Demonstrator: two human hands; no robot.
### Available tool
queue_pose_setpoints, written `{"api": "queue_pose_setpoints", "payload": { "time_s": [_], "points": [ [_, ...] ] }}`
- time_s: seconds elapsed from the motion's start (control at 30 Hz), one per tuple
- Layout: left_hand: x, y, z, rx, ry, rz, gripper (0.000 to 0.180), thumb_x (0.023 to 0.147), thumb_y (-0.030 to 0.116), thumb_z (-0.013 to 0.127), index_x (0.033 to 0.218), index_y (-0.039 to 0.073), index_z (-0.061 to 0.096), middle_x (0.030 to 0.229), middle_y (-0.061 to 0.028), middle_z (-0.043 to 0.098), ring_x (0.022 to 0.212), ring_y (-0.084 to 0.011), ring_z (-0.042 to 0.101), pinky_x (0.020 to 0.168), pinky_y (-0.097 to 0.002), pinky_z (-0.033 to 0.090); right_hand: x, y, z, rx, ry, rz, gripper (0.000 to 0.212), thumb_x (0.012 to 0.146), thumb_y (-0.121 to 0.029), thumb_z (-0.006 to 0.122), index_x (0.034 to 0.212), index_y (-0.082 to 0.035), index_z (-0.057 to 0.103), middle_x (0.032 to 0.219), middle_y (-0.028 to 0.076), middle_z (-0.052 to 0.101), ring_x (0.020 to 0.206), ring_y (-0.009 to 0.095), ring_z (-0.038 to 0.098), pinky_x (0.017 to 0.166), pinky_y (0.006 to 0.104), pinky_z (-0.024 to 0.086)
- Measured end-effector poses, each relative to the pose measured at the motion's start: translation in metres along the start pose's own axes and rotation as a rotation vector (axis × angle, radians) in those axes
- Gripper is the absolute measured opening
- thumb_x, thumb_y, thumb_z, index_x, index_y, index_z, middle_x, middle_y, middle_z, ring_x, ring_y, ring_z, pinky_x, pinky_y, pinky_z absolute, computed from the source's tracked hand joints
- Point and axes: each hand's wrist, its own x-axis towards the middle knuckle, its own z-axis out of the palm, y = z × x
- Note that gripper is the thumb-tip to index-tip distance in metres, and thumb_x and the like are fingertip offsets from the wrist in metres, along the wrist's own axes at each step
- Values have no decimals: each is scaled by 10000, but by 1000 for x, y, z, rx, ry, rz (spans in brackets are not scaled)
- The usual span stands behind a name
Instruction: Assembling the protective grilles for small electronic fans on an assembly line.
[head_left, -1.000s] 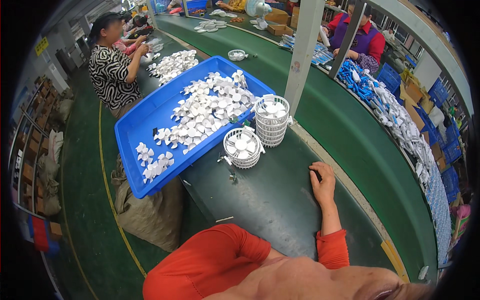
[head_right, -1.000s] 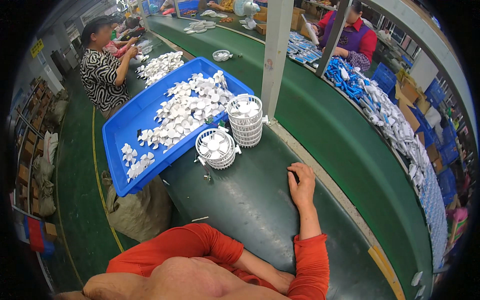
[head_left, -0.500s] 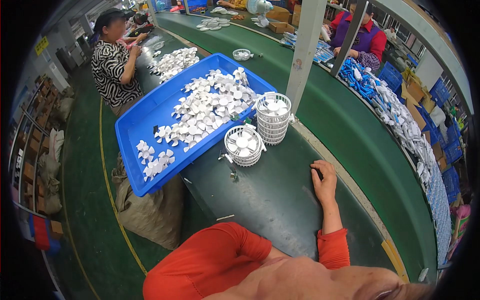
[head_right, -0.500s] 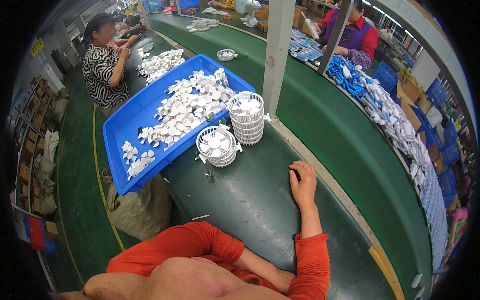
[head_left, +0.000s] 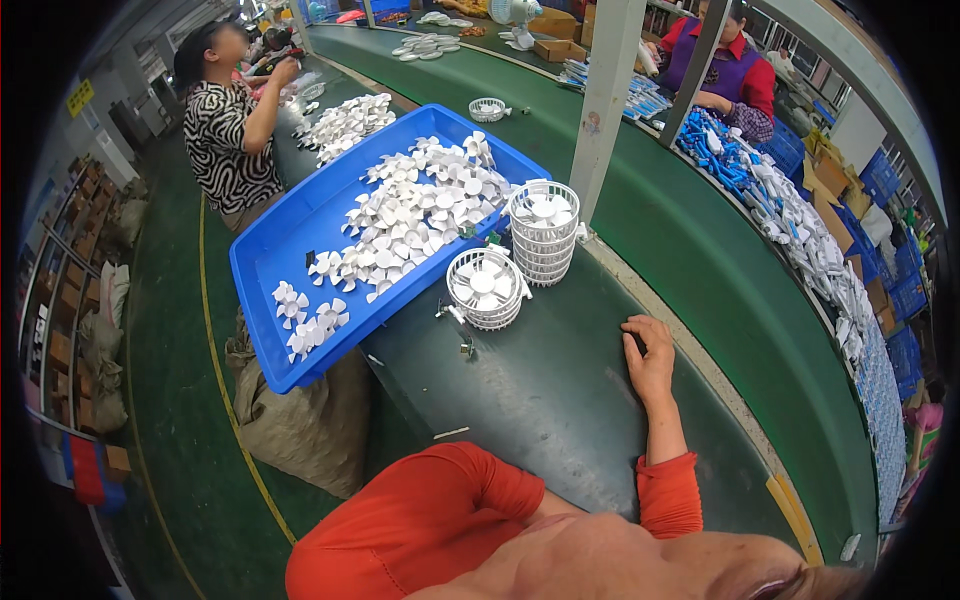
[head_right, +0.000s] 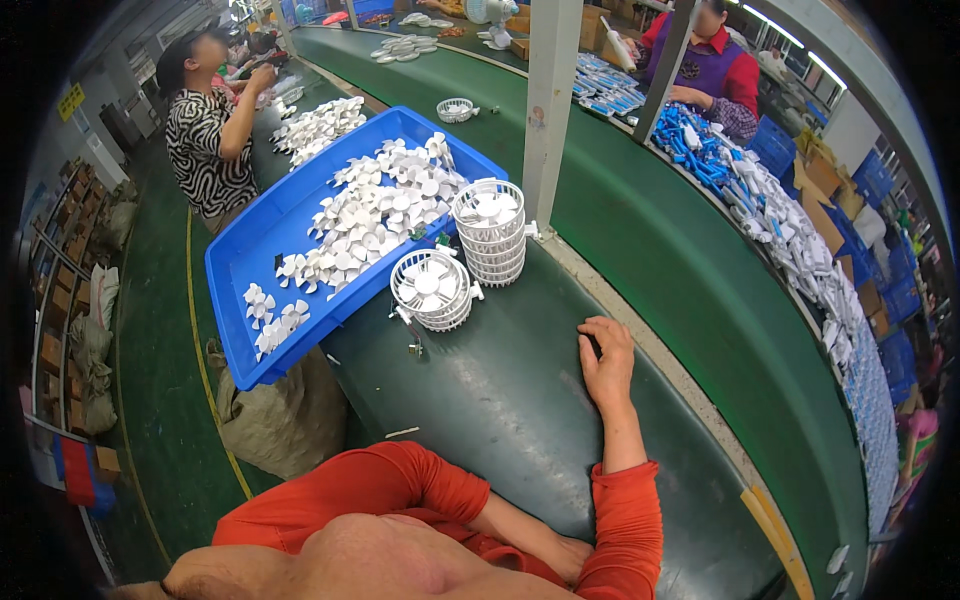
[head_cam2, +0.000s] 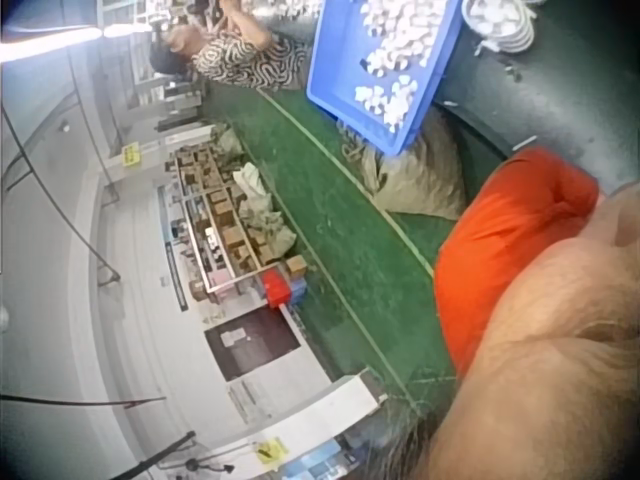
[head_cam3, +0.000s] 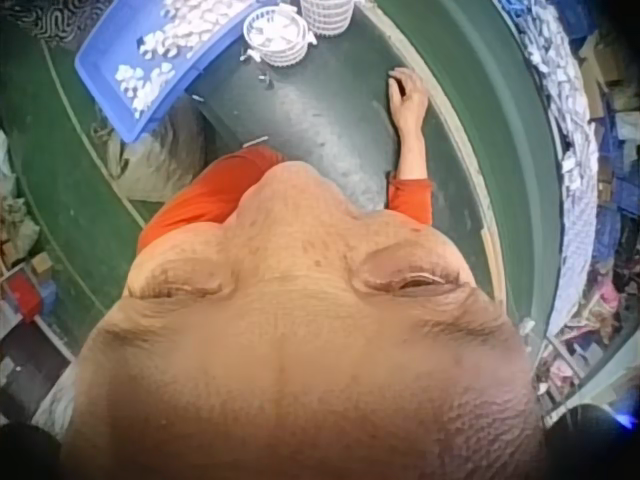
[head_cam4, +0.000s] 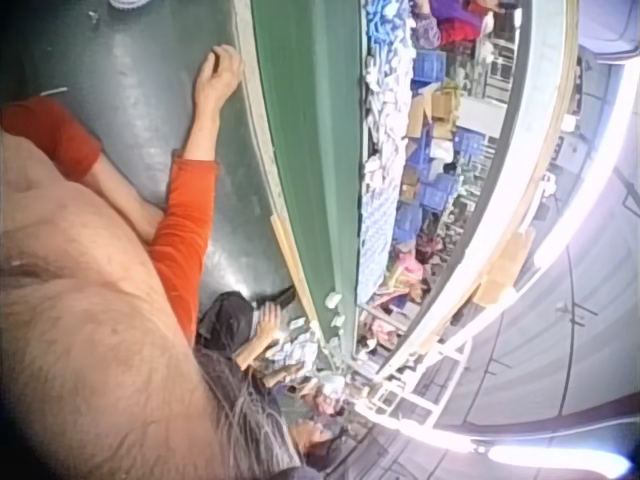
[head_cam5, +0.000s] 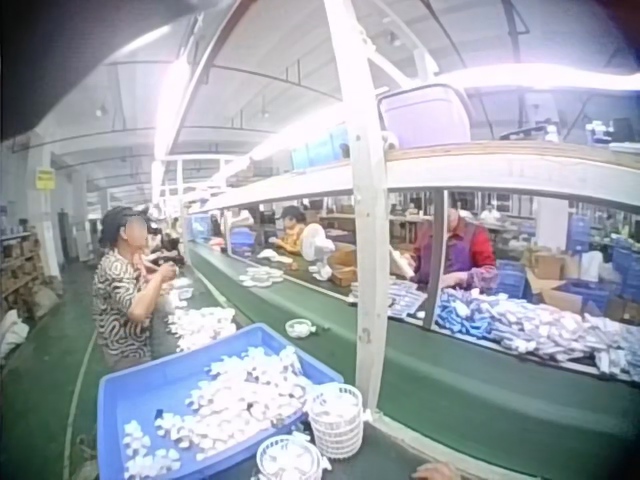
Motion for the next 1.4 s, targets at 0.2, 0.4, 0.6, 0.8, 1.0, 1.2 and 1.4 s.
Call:
{"api": "queue_pose_setpoints", "payload": {
  "time_s": [0.2, 0.4, 0.6, 0.8, 1.0, 1.2, 1.4],
  "points": [
    [1, 1, 0, 22, -53, -42, 193, 783, 207, 574, 905, 64, 622, 927, -137, 657, 876, -318, 624, 679, -412, 509, -1, 0, 4, 13, -11, -1, 126, 777, -32, 649, 902, -33, 658, 1012, 114, 635, 982, 303, 573, 880, 382, 439],
    [4, -10, 12, 87, 64, 117, 215, 766, 177, 600, 945, 61, 631, 984, -132, 660, 923, -316, 619, 705, -416, 519, -1, 3, -1, 7, -7, 12, 129, 773, -28, 649, 902, -34, 654, 1025, 116, 634, 1001, 304, 570, 900, 391, 430],
    [4, -9, 19, 99, 300, 227, 239, 772, 185, 601, 968, 50, 628, 1021, -136, 658, 942, -318, 619, 721, -424, 522, 1, -3, 4, 24, -18, 21, 129, 772, -20, 650, 901, -35, 652, 1024, 110, 635, 1003, 299, 573, 900, 386, 433],
    [5, -7, 9, 100, 1, 61, 252, 757, 184, 612, 973, 57, 633, 1010, -141, 663, 942, -304, 627, 721, -422, 523, 0, 2, -1, -4, -7, 21, 125, 776, -26, 650, 901, -35, 655, 1019, 109, 636, 999, 296, 575, 896, 383, 432],
    [3, -6, 13, 105, 44, 35, 283, 713, 192, 637, 967, 65, 638, 949, -138, 672, 892, -305, 640, 701, -408, 520, 0, -1, 2, 4, -7, 9, 126, 778, -30, 650, 904, -37, 657, 1017, 112, 637, 995, 297, 575, 893, 381, 432],
    [1, 2, 3, 116, -47, 12, 319, 695, 191, 654, 992, 74, 648, 955, -137, 680, 914, -306, 646, 719, -401, 518, -1, -1, 2, 0, -4, -5, 125, 780, -34, 652, 905, -37, 660, 1015, 113, 636, 985, 300, 575, 881, 382, 438],
    [1, 5, 4, 106, 14, 8, 378, 709, 188, 652, 1064, 60, 642, 1076, -142, 659, 1007, -297, 622, 772, -384, 518, -1, 4, 1, -11, 0, -16, 128, 779, -35, 654, 907, -41, 662, 1012, 112, 636, 977, 299, 575, 870, 383, 443]
  ]
}}
